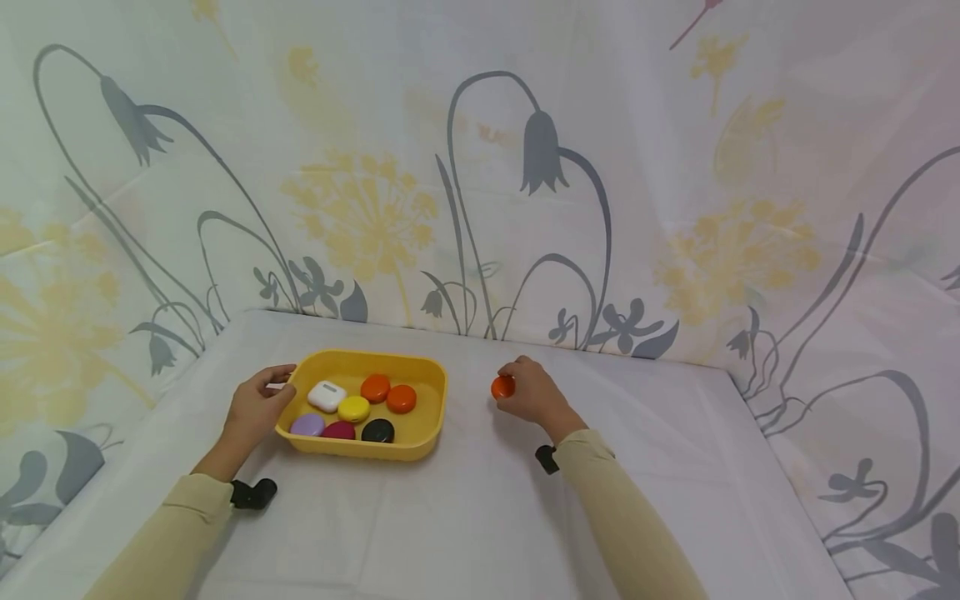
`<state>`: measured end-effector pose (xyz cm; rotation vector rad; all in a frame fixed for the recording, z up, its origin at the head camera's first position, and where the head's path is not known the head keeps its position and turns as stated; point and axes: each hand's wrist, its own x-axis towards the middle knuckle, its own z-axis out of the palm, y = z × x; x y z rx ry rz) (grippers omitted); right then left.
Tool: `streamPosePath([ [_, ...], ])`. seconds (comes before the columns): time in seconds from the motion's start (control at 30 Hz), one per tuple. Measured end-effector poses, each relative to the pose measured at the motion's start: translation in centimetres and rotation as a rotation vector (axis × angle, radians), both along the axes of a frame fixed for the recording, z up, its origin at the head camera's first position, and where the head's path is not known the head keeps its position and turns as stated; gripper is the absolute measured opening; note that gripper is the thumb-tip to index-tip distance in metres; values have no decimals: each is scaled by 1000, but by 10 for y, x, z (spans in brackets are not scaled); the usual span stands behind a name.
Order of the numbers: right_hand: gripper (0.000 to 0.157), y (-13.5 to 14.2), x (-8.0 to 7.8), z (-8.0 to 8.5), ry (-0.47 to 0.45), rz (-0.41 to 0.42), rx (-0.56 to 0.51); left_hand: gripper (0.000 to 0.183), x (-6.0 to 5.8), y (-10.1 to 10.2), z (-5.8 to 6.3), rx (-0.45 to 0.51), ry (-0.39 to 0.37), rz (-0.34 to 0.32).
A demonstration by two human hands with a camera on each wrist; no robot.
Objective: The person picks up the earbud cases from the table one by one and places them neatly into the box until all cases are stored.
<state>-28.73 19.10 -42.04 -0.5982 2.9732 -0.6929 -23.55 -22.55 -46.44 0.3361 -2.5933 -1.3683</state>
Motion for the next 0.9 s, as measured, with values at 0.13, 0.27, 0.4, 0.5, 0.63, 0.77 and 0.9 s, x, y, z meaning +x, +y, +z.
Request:
streamPosePath([
  [0.13, 42, 3, 0, -5, -18, -17, -1, 43, 0, 0, -1, 1, -3, -1],
  [0.27, 42, 6, -1, -9, -39, -34, 0, 43, -1, -1, -1, -2, -1, -4],
  [0.4, 43, 8, -2, -14, -52, -45, 7, 43, 0, -1, -1, -3, 5, -5],
  [0.5, 43, 10, -2, -17, -60, -44, 5, 43, 0, -1, -2, -4, 6, -5],
  [0.63, 42, 11, -3, -20, -69, -45, -2, 43, 0, 0, -1, -4, 1, 3],
  [0.77, 42, 11, -4, -24, -69, -47, -3, 42, 0, 1, 0, 0, 0, 6],
  [0.9, 43, 12, -4, -28, -77, -44, -5, 42, 0, 0, 1, 2, 2, 5],
])
